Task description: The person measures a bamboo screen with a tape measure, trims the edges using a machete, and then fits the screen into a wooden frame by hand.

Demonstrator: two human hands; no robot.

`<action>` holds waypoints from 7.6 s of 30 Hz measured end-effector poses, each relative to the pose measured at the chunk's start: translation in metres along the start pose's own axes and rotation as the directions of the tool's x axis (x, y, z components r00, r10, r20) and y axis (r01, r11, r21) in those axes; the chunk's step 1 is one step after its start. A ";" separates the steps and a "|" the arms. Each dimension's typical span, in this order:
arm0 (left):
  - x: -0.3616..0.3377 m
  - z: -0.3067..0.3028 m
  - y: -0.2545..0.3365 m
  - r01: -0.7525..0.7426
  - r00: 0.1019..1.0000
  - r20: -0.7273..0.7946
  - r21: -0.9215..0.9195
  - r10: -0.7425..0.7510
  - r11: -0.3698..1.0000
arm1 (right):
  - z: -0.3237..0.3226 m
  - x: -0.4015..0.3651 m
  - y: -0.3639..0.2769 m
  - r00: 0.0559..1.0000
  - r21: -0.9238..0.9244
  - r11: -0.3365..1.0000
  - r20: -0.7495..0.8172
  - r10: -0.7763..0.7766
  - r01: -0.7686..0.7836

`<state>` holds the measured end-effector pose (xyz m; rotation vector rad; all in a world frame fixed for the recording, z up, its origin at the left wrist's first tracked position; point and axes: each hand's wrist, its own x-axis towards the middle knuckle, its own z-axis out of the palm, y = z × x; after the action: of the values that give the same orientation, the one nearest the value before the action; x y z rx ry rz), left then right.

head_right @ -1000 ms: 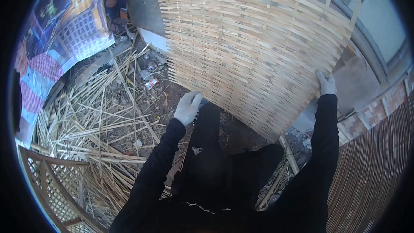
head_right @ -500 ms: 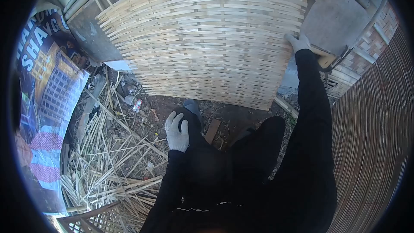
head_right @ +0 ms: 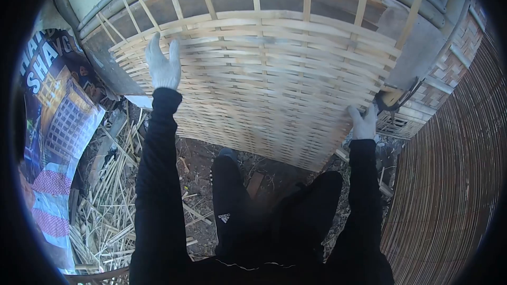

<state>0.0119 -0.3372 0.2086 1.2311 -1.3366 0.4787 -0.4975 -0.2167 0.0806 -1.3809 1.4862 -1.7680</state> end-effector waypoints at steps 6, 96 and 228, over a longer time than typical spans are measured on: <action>0.086 0.023 0.011 -0.322 0.947 0.064 0.192 0.315 0.927 | -0.012 -0.015 0.002 0.998 0.081 0.996 -0.025 0.051 -0.049; -0.358 -0.079 0.013 0.280 -0.303 0.953 0.085 0.004 0.956 | 0.133 -0.312 0.054 0.392 -0.786 0.610 0.595 0.702 0.101; -0.134 0.042 0.078 0.357 0.154 0.964 -0.260 0.218 0.897 | 0.167 -0.299 0.055 0.605 -0.434 0.889 0.671 0.429 -0.148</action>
<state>-0.1080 -0.2967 0.1101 1.1688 -2.3136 -0.9845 -0.2450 -0.0657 -0.1030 -1.6253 1.4208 -0.5684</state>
